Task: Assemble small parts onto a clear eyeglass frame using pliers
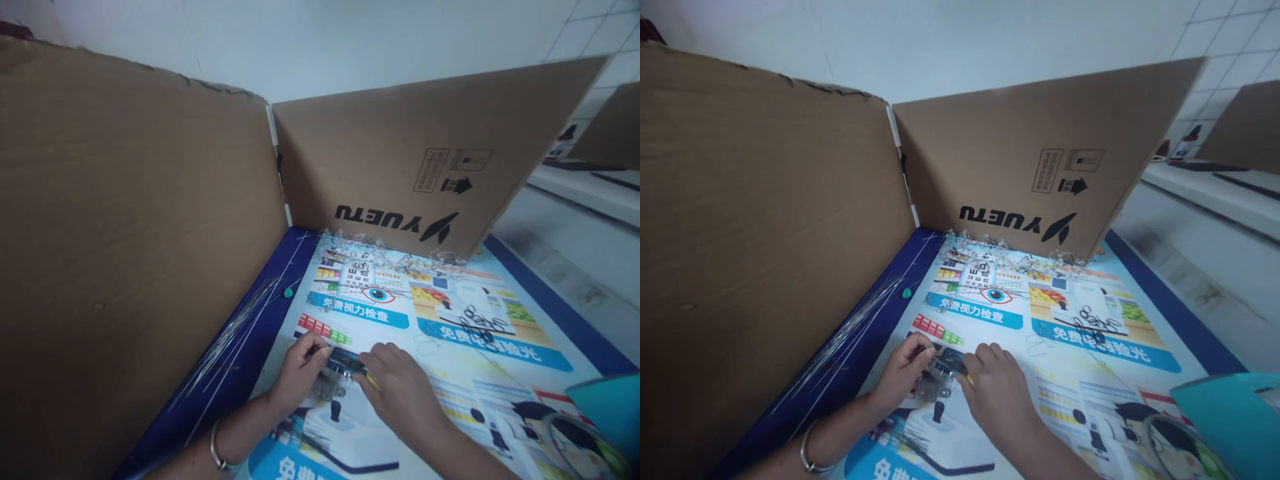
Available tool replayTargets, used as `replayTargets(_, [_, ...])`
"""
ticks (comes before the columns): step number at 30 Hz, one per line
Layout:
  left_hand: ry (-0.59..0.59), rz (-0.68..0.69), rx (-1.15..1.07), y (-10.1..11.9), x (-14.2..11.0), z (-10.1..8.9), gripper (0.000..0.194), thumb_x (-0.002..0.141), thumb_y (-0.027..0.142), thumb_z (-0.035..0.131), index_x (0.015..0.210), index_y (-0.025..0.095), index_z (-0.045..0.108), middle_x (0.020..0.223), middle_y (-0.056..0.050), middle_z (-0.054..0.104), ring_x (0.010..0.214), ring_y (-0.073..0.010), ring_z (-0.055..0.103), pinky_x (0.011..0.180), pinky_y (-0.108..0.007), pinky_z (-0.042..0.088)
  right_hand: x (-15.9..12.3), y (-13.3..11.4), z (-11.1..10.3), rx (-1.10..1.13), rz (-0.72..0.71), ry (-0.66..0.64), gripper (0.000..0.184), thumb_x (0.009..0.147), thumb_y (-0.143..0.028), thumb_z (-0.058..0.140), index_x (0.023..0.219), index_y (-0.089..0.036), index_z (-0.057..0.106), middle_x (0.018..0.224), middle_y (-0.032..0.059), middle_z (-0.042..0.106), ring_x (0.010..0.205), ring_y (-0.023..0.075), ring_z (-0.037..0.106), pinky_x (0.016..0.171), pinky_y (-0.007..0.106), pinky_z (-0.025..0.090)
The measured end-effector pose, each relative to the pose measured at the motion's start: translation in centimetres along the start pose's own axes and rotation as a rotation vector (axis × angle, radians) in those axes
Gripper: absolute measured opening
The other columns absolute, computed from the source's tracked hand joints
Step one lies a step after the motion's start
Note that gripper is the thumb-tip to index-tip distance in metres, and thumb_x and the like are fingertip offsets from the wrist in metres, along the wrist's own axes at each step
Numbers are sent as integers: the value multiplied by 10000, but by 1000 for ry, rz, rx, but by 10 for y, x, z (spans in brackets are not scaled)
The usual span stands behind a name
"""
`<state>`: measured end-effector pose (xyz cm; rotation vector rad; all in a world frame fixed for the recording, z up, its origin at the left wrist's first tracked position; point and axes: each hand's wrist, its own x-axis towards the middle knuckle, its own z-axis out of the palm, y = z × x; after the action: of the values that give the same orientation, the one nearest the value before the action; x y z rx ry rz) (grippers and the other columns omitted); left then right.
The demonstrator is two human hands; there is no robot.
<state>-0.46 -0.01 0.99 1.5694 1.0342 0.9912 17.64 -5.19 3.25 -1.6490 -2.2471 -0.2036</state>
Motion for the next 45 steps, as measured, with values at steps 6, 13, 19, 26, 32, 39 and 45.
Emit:
replayTargets(6, [5,-1,17,0,-1,1,213,790,354,494,682,170,493,625,23,443,609,-110,441,591,-221,384,4,-8,-8,-97,4,-23,58,739,-268,574,749,-211,579,711,41,531,711,194,459,609,312,279])
replayTargets(13, [23,29,59,0,0,1,188,785,331,504,669,184,505,642,15,460,628,-122,451,613,-241,395,7,-11,-9,-151,-2,-22,18,720,-228,586,711,-213,581,685,49,541,679,202,461,585,324,259])
replayTargets(19, [15,22,55,-5,1,1,155,795,282,495,672,188,501,643,19,450,628,-121,436,612,-235,372,5,-13,-6,-183,8,-24,37,690,-203,615,704,-204,580,672,47,548,653,192,465,562,314,255])
replayTargets(26, [-2,26,76,-5,1,0,151,800,267,470,678,181,493,655,15,461,642,-126,439,624,-238,368,3,-13,-4,-187,-14,-23,52,709,-170,609,712,-206,572,663,32,546,643,185,471,538,305,246])
replayTargets(32, [-19,39,98,0,2,-1,145,797,230,454,670,173,493,645,22,457,635,-118,436,611,-222,361,5,-12,-8,-152,-10,-77,28,742,-221,595,726,-208,577,681,27,562,646,175,490,527,294,245])
replayTargets(39, [-74,-10,19,0,3,-2,135,808,197,440,681,175,479,616,35,425,583,-101,411,567,-210,354,3,-11,-11,-159,-5,-114,36,756,-240,589,743,-209,578,705,19,567,674,175,494,543,289,243])
replayTargets(45, [-111,146,150,7,3,-4,125,809,182,451,742,168,555,725,-6,527,714,-135,494,672,-240,392,1,-10,-6,-184,-37,-36,67,723,-235,625,728,-201,567,675,17,549,645,166,459,541,293,218])
